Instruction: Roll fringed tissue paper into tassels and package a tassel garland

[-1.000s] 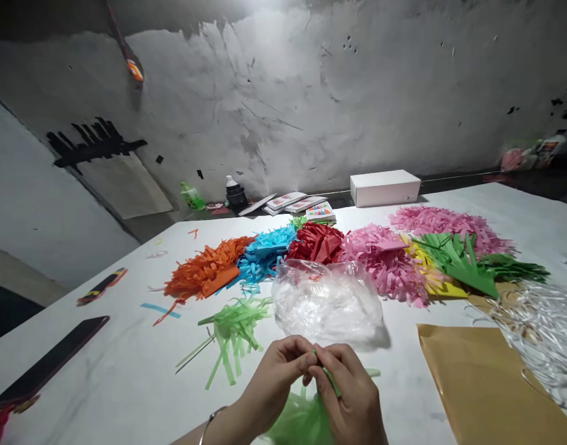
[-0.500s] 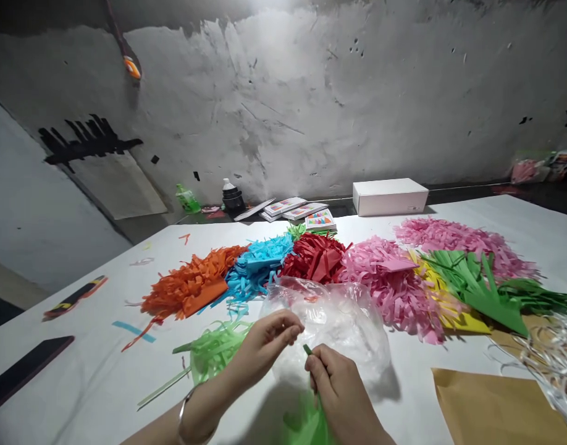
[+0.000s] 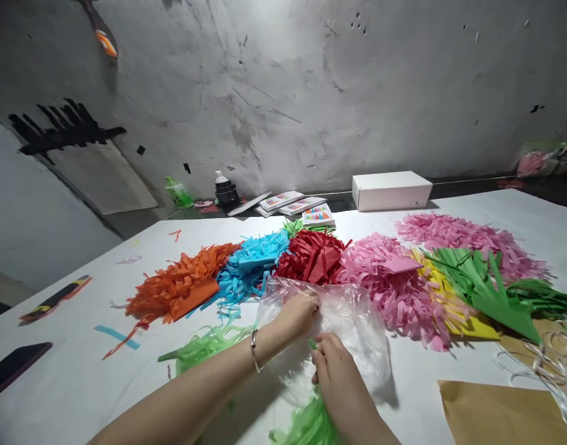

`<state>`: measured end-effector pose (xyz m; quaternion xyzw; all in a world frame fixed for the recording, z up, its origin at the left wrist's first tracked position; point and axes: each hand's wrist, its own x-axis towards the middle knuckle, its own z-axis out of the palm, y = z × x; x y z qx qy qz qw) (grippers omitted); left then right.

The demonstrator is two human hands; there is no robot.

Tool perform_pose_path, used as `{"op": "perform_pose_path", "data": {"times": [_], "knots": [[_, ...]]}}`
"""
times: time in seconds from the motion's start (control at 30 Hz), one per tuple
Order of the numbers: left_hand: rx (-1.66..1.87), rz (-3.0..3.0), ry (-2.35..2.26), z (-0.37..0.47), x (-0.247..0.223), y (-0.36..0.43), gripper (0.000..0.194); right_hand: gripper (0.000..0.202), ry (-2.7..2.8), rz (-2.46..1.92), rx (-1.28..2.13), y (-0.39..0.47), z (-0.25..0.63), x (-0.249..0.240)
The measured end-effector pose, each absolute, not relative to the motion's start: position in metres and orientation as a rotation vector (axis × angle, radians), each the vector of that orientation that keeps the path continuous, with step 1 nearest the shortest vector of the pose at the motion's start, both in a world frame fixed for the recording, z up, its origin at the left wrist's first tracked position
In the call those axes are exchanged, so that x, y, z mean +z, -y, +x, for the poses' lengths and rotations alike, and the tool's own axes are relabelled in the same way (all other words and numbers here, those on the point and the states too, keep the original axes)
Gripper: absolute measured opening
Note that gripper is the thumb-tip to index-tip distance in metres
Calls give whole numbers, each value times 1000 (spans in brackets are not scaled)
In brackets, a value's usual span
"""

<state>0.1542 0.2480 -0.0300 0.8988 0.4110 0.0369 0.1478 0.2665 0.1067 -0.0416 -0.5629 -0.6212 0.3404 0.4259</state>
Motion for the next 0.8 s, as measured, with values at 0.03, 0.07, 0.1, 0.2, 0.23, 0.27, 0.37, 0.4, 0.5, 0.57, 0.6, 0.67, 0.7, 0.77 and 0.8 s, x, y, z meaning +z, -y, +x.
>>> {"op": "perform_pose_path", "data": {"times": [0.03, 0.07, 0.1, 0.2, 0.23, 0.27, 0.37, 0.4, 0.5, 0.57, 0.6, 0.67, 0.7, 0.77, 0.8], "knots": [[88, 2600, -1181, 154, -30, -247, 33, 33, 1564, -1407, 851, -106, 266, -40], [75, 2613, -1177, 154, -30, -247, 32, 31, 1575, -1409, 849, -106, 266, -38], [65, 2623, -1171, 154, -30, -246, 32, 30, 1585, -1413, 847, -106, 265, -36], [49, 2639, -1132, 152, -30, -244, 31, 27, 1616, -1432, 839, -106, 265, -32], [48, 2639, -1115, 151, -30, -244, 31, 27, 1626, -1437, 836, -106, 265, -30], [50, 2636, -1100, 150, -30, -245, 31, 27, 1636, -1441, 832, -106, 265, -28], [83, 2606, -1085, 150, -28, -247, 33, 28, 1658, -1449, 823, -104, 263, -23], [103, 2587, -1087, 151, -27, -248, 33, 28, 1663, -1451, 819, -103, 262, -22], [185, 2501, -1087, 154, -23, -247, 34, 28, 1673, -1459, 799, -101, 260, -21], [264, 2414, -1081, 151, -18, -242, 29, 29, 1672, -1465, 782, -101, 262, -20], [312, 2360, -1078, 146, -15, -237, 24, 30, 1669, -1467, 773, -102, 264, -19], [414, 2224, -1069, 133, -9, -225, 14, 32, 1658, -1467, 754, -102, 268, -17], [459, 2142, -1061, 125, -6, -217, 14, 33, 1655, -1463, 742, -102, 270, -15], [522, 1963, -1034, 107, 0, -198, 19, 35, 1664, -1441, 714, -101, 273, -11], [542, 1873, -1017, 99, 2, -187, 23, 35, 1679, -1423, 702, -99, 272, -10]]}}
